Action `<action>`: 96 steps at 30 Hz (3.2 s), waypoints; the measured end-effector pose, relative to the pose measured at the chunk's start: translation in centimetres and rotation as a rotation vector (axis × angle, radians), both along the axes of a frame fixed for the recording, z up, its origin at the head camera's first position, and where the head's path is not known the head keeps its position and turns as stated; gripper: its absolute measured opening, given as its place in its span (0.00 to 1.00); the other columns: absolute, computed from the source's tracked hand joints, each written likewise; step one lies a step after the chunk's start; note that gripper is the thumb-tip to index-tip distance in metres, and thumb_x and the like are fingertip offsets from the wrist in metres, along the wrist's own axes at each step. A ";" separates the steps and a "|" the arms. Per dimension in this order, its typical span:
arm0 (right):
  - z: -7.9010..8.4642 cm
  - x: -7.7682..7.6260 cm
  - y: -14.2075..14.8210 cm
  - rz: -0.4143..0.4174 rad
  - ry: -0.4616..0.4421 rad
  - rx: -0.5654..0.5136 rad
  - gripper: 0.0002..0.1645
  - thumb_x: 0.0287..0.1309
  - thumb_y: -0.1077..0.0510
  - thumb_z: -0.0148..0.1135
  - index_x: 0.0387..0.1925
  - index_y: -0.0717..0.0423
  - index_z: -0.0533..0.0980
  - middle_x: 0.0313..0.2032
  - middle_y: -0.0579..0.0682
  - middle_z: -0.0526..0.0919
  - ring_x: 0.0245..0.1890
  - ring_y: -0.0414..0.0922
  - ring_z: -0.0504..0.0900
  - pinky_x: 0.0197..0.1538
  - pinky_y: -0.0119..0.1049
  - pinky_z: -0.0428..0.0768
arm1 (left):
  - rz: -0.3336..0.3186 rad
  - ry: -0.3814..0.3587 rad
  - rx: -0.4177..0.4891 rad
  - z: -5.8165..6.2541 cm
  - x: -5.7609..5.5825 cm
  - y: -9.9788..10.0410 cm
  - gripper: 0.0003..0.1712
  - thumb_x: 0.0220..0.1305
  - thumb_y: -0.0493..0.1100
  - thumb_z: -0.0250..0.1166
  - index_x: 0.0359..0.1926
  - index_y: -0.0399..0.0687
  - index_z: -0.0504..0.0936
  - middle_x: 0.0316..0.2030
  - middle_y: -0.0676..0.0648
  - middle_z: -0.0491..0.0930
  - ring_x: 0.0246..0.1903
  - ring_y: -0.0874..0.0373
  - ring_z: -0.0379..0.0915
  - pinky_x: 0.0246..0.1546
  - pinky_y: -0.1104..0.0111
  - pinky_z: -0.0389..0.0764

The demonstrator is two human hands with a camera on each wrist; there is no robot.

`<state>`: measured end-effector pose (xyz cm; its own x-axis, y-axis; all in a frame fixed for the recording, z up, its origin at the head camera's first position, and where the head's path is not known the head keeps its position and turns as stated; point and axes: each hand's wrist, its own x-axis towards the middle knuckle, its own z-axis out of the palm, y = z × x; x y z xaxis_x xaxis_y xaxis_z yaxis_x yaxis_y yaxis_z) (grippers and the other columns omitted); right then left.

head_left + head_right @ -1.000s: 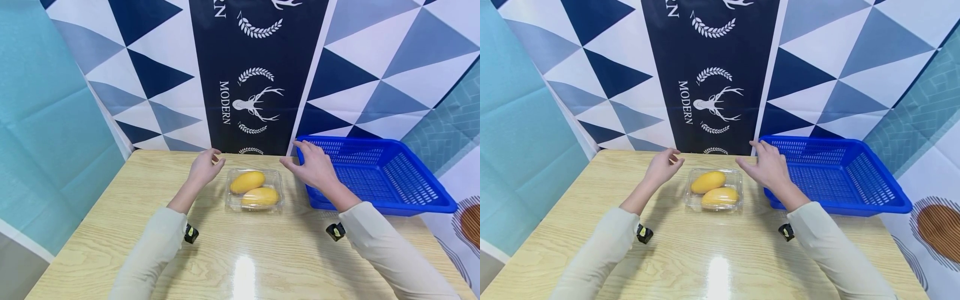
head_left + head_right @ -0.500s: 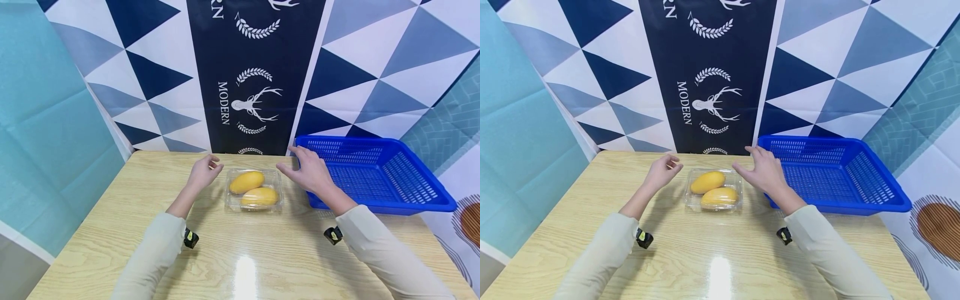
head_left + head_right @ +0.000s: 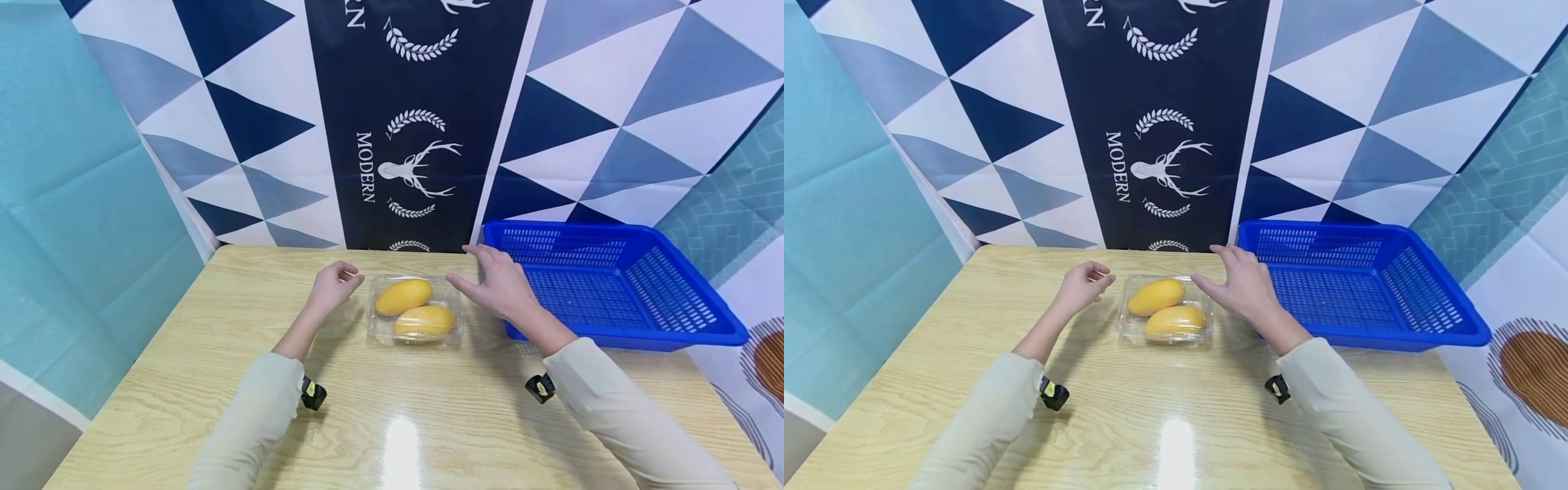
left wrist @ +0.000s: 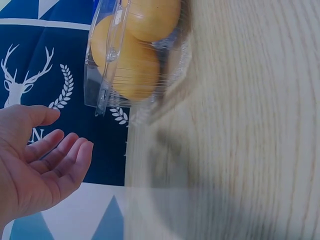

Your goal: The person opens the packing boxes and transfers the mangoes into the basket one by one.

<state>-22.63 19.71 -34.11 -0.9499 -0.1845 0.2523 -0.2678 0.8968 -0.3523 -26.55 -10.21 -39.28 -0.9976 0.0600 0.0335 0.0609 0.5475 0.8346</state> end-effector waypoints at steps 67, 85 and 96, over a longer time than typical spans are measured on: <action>-3.6 0.8 -5.0 0.219 -0.024 0.006 0.38 0.52 0.35 0.60 0.60 0.52 0.70 0.61 0.59 0.72 0.62 0.58 0.68 0.62 0.61 0.67 | 0.020 -0.394 0.540 -3.7 -0.1 0.9 0.17 0.66 0.37 0.55 0.53 0.34 0.72 0.39 0.43 0.77 0.28 0.62 0.76 0.38 0.66 0.85; -4.1 0.9 -6.2 0.280 0.012 0.015 0.38 0.51 0.37 0.61 0.60 0.51 0.70 0.61 0.59 0.72 0.61 0.57 0.69 0.63 0.57 0.67 | 0.022 -0.452 0.558 -4.0 -0.1 1.0 0.20 0.66 0.40 0.56 0.56 0.36 0.72 0.40 0.44 0.79 0.26 0.64 0.77 0.35 0.71 0.84; -4.2 1.0 -7.0 0.293 0.017 0.031 0.37 0.51 0.36 0.61 0.59 0.49 0.71 0.60 0.56 0.73 0.61 0.56 0.70 0.62 0.56 0.68 | 0.027 -0.481 0.593 -4.4 -0.4 1.1 0.20 0.66 0.40 0.55 0.57 0.36 0.71 0.39 0.47 0.77 0.29 0.63 0.75 0.38 0.71 0.84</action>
